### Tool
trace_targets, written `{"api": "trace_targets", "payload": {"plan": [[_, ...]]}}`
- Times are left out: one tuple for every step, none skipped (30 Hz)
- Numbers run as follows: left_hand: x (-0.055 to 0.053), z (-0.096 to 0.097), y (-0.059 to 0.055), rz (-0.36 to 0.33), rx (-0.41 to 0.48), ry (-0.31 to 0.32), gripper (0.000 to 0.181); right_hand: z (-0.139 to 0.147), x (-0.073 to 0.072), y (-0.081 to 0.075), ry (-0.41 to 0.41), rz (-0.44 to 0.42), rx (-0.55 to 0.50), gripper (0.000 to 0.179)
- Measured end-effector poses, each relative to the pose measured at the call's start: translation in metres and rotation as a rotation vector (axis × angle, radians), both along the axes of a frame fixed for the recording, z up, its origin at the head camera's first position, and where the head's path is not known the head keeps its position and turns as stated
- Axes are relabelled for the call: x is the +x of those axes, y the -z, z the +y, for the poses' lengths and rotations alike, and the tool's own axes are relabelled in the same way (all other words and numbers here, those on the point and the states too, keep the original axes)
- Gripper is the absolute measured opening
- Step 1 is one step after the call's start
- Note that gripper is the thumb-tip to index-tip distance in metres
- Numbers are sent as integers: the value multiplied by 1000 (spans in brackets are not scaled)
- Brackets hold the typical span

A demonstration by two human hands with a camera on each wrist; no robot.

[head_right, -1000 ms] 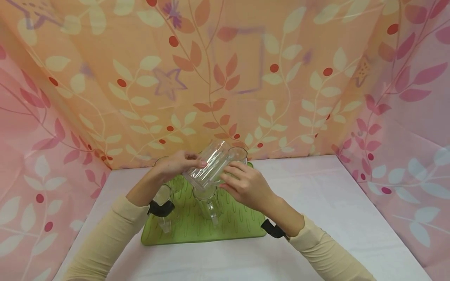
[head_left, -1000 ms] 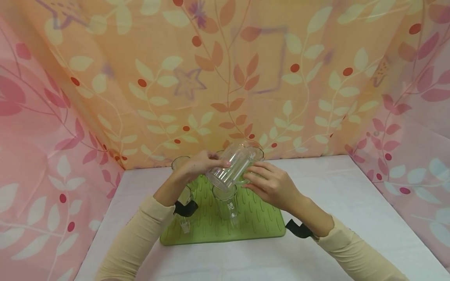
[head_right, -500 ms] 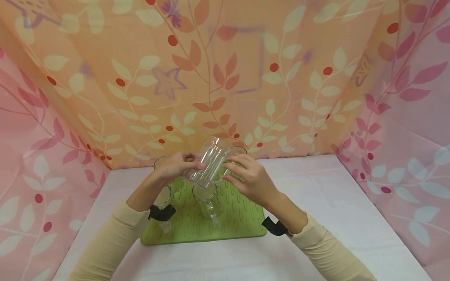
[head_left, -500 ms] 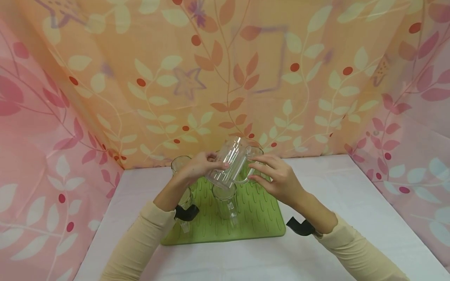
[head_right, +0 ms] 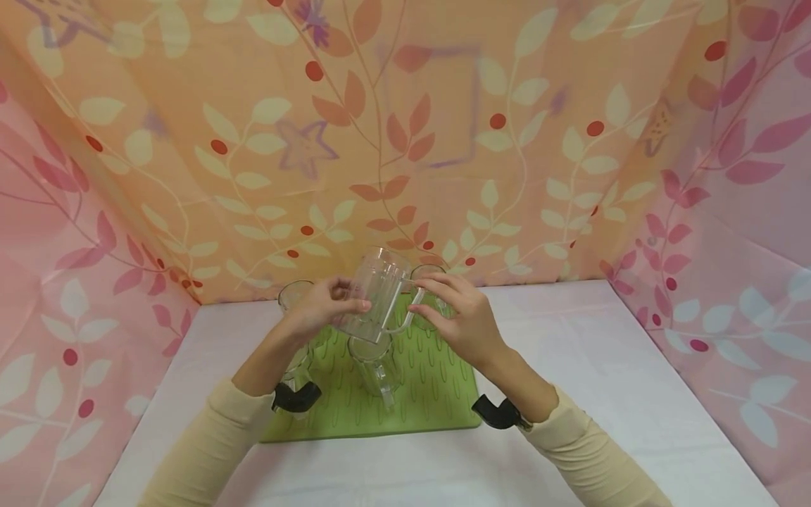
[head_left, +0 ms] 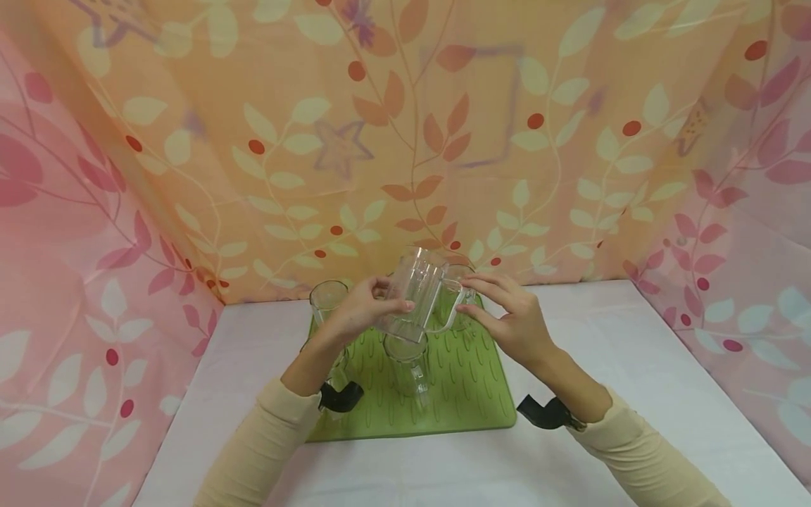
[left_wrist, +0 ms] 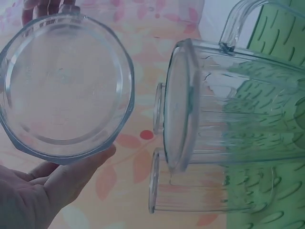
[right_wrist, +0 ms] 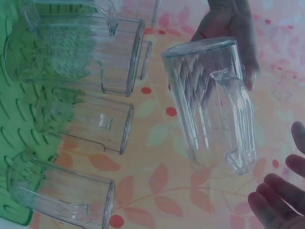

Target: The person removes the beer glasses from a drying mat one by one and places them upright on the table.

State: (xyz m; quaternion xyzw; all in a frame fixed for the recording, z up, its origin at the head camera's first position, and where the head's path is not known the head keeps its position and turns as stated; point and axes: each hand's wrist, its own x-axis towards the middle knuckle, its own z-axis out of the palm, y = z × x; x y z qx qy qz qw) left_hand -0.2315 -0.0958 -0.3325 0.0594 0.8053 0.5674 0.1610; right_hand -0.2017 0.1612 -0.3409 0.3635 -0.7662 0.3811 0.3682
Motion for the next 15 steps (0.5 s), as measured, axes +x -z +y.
{"api": "trace_targets", "payload": {"plan": [[1, 0, 1, 7, -1, -12, 81, 0, 0, 0, 0, -16, -16, 41], [3, 0, 2, 16, 2, -19, 81, 1, 0, 0, 3, -32, -31, 42], [4, 0, 3, 26, 10, -27, 80, 1, 0, 0, 5, -49, -45, 41], [5, 0, 5, 35, 20, -36, 80, 1, 0, 1, 9, -69, -61, 41], [6, 0, 6, 48, 25, -47, 80, 1, 1, 1, 7, -93, -80, 40], [7, 0, 7, 59, 33, -59, 79, 2, 1, 2, -1, -120, -103, 39], [8, 1, 8, 68, 44, -70, 79, 2, 1, 2, -17, -155, -131, 38], [9, 2, 9, 75, 59, -81, 79, 2, 1, 3, -33, -187, -160, 36], [9, 3, 10, 85, 77, -88, 78, 2, 1, 4, -50, -222, -192, 35], [10, 4, 12, 93, 94, -94, 77, 2, 1, 5, -65, -256, -226, 34], [11, 5, 13, 104, 109, -100, 76, 2, 2, 5, -82, -290, -258, 33], [12, 6, 14, 114, 129, -103, 74, 1, 2, 6, -94, -322, -286, 33], [13, 6, 16, 126, 143, -104, 73, 1, 2, 7, -101, -350, -309, 32], [13, 7, 17, 138, 154, -106, 72, 1, 2, 8, -106, -380, -330, 32], [14, 7, 19, 156, 167, -105, 71, 1, 2, 8, -111, -407, -347, 32]]}}
